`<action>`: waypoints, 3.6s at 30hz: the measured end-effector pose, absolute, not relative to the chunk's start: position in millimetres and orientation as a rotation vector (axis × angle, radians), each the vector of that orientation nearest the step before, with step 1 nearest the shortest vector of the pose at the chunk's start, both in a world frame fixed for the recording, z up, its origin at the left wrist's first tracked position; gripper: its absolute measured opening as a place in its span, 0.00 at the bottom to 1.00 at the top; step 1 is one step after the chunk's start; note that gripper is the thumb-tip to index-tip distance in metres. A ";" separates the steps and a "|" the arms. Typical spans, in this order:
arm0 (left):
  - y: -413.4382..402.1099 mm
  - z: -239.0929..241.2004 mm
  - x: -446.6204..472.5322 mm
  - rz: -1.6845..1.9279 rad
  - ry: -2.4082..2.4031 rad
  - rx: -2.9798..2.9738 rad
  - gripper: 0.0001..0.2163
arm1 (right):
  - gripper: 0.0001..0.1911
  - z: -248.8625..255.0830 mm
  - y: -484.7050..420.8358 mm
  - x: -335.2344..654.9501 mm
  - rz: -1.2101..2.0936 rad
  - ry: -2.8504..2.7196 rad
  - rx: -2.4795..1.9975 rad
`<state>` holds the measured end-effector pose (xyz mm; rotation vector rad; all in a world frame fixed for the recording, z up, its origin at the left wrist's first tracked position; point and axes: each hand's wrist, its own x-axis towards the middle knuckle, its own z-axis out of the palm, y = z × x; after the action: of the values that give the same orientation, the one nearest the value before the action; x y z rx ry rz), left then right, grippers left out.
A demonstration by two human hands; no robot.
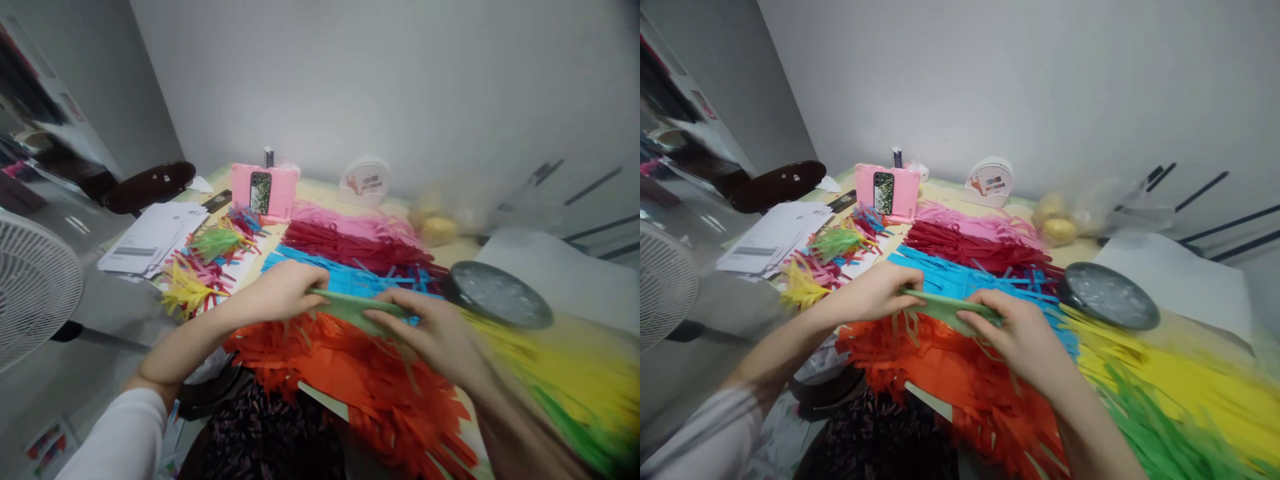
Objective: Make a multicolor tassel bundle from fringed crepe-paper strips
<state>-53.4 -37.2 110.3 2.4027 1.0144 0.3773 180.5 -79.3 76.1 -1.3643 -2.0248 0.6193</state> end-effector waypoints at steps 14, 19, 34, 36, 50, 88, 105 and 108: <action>-58.7 75.9 -61.1 0.670 0.820 1.373 0.10 | 0.17 47.4 -124.7 175.2 1.043 -1.200 -1.529; -62.6 69.0 -64.8 0.683 0.758 1.312 0.08 | 0.14 35.4 -133.1 173.2 1.069 -1.031 -1.442; -58.6 68.9 -68.2 0.753 0.663 1.530 0.07 | 0.08 25.4 -140.0 172.2 1.022 -1.243 -1.195; -60.9 70.4 -65.6 0.780 0.706 1.675 0.06 | 0.10 26.2 -137.9 171.8 0.945 -1.289 -1.251; -74.1 64.0 -62.3 0.843 0.999 2.144 0.07 | 0.08 38.4 -135.0 161.6 0.479 -1.599 -1.493; -78.2 56.2 -61.8 0.767 0.857 1.770 0.08 | 0.06 35.8 -145.8 152.1 0.664 -1.377 -1.491; -76.1 35.0 -50.6 0.871 0.558 0.840 0.09 | 0.03 16.4 -133.9 135.0 0.956 -0.910 -1.206; -77.4 34.2 -52.9 0.896 0.563 0.947 0.09 | 0.03 17.4 -132.2 134.1 0.877 -0.986 -1.175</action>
<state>-52.9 -77.4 34.2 0.9467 0.5628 0.8962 134.1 -132.2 17.4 -1.1752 -0.9864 0.8770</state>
